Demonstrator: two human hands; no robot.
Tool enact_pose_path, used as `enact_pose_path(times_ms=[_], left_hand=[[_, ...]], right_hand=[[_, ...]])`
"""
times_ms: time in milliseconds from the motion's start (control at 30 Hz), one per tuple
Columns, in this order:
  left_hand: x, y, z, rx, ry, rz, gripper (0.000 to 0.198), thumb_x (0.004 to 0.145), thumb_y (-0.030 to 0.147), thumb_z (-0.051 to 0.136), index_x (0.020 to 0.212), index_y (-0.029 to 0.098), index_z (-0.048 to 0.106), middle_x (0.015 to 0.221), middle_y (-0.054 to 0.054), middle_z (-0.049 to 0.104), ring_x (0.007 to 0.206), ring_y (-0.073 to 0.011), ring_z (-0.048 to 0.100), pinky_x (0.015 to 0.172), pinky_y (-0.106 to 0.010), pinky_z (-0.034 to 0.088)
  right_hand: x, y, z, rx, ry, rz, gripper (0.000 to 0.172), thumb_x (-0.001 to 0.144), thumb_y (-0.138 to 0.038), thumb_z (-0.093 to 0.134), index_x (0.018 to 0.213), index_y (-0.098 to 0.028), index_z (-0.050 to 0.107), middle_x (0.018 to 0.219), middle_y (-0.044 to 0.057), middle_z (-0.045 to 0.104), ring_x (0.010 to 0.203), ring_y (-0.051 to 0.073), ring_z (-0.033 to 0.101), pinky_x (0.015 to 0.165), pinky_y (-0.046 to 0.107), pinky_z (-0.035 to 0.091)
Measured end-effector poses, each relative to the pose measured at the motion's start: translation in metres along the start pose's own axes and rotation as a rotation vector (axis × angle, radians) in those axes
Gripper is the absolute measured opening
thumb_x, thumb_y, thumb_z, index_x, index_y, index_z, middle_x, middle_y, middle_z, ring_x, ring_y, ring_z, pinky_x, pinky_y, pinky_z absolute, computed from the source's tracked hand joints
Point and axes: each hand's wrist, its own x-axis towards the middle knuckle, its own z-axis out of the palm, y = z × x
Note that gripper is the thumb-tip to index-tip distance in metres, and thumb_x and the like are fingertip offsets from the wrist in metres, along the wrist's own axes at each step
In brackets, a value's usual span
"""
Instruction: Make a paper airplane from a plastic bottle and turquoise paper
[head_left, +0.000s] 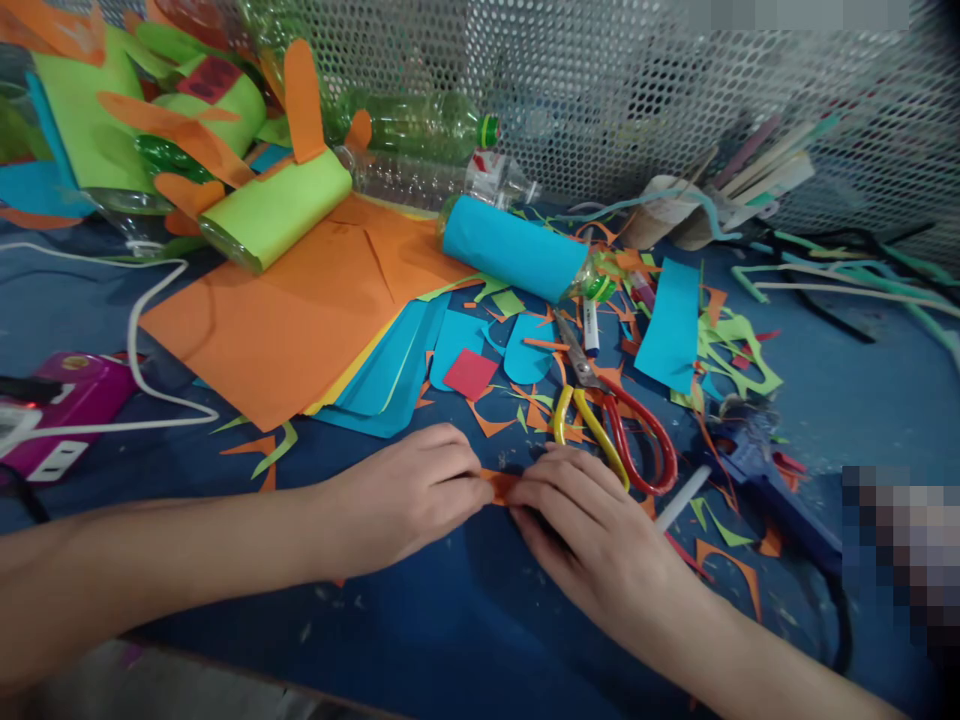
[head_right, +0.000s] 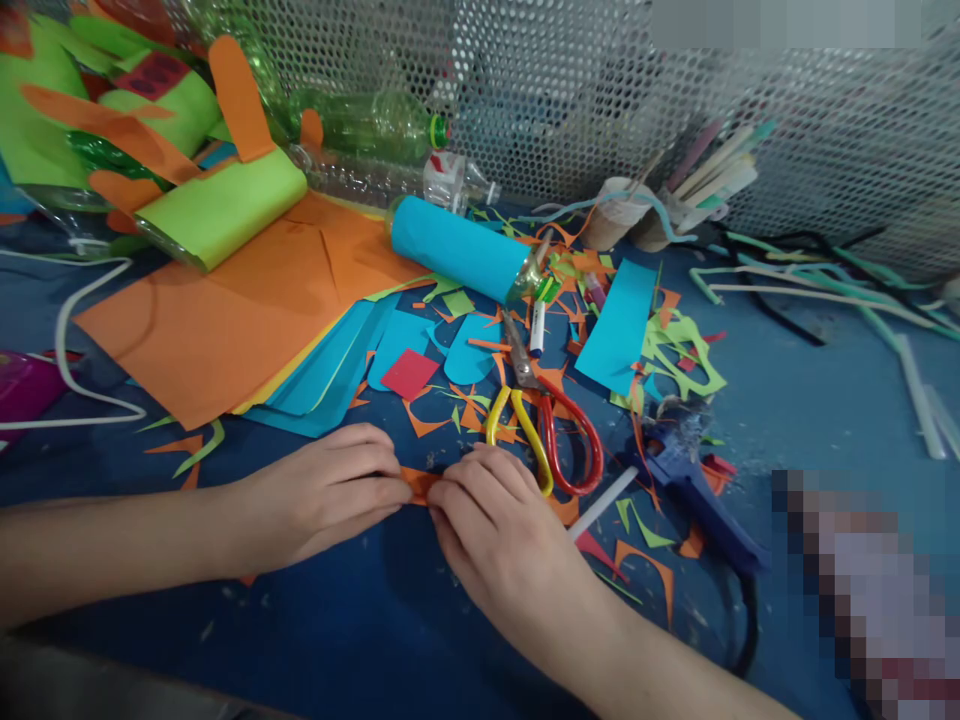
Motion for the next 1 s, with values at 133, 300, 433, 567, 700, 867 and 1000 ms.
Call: enact_pose_path(times_ms=[133, 300, 433, 567, 700, 867, 1000], left_hand=[[-0.0003, -0.0011, -0.0007, -0.052, 0.046, -0.071, 0.017, 0.091, 0.019, 0.046, 0.093, 0.011, 0.061, 0.089, -0.007, 0.059, 0.088, -0.0175, 0.047, 0.083, -0.032, 0.042], [-0.0007, -0.0027, -0.0003, -0.057, 0.04, -0.032, 0.019, 0.092, 0.016, 0.044, 0.092, 0.009, 0.062, 0.085, -0.007, 0.058, 0.085, -0.0174, 0.047, 0.081, -0.032, 0.042], [-0.0003, -0.0033, 0.0022, -0.013, -0.003, 0.019, 0.019, 0.092, 0.01, 0.04, 0.096, 0.008, 0.059, 0.085, -0.007, 0.058, 0.083, -0.0169, 0.045, 0.082, -0.032, 0.041], [0.0, -0.0019, -0.0004, 0.029, 0.015, 0.014, 0.019, 0.091, 0.011, 0.042, 0.1, 0.012, 0.059, 0.085, -0.007, 0.056, 0.083, -0.0178, 0.043, 0.075, -0.03, 0.042], [0.0006, -0.0012, -0.0039, 0.021, 0.012, 0.008, 0.02, 0.091, 0.011, 0.042, 0.098, 0.012, 0.061, 0.084, -0.007, 0.056, 0.083, -0.0176, 0.044, 0.077, -0.031, 0.043], [0.0, -0.0025, -0.0021, -0.014, 0.046, -0.039, 0.019, 0.092, 0.018, 0.044, 0.095, 0.012, 0.063, 0.087, -0.007, 0.058, 0.087, -0.0178, 0.046, 0.081, -0.032, 0.044], [-0.0003, -0.003, -0.0002, -0.032, 0.071, -0.084, 0.019, 0.092, 0.02, 0.046, 0.096, 0.012, 0.063, 0.09, -0.007, 0.058, 0.09, -0.0182, 0.048, 0.082, -0.033, 0.044]], right_hand=[[-0.0002, 0.0002, -0.0019, -0.037, 0.009, -0.011, 0.012, 0.086, -0.012, 0.052, 0.092, -0.016, 0.062, 0.083, 0.004, 0.065, 0.084, 0.018, 0.059, 0.088, 0.041, 0.05], [0.0013, -0.0015, -0.0019, -0.108, 0.012, -0.054, 0.017, 0.088, -0.01, 0.047, 0.087, -0.015, 0.063, 0.076, 0.003, 0.065, 0.079, 0.017, 0.06, 0.088, 0.037, 0.05], [0.0009, -0.0007, 0.0006, -0.097, 0.057, -0.024, 0.012, 0.086, -0.012, 0.051, 0.086, -0.014, 0.063, 0.077, 0.004, 0.064, 0.08, 0.019, 0.06, 0.086, 0.039, 0.05], [0.0005, -0.0002, 0.0024, -0.051, 0.064, 0.08, 0.007, 0.084, -0.015, 0.055, 0.079, -0.015, 0.061, 0.077, 0.006, 0.062, 0.079, 0.02, 0.058, 0.08, 0.039, 0.05], [0.001, -0.0004, 0.0024, -0.004, 0.041, 0.119, 0.006, 0.083, -0.013, 0.056, 0.078, -0.016, 0.059, 0.078, 0.006, 0.061, 0.077, 0.019, 0.055, 0.078, 0.038, 0.049], [0.0015, -0.0001, 0.0022, 0.019, 0.026, 0.138, 0.005, 0.085, -0.014, 0.055, 0.081, -0.016, 0.058, 0.078, 0.005, 0.06, 0.077, 0.018, 0.053, 0.079, 0.037, 0.048], [-0.0004, 0.0009, 0.0015, 0.021, 0.024, 0.08, 0.005, 0.085, -0.013, 0.055, 0.086, -0.015, 0.059, 0.082, 0.004, 0.062, 0.081, 0.018, 0.055, 0.083, 0.037, 0.048]])
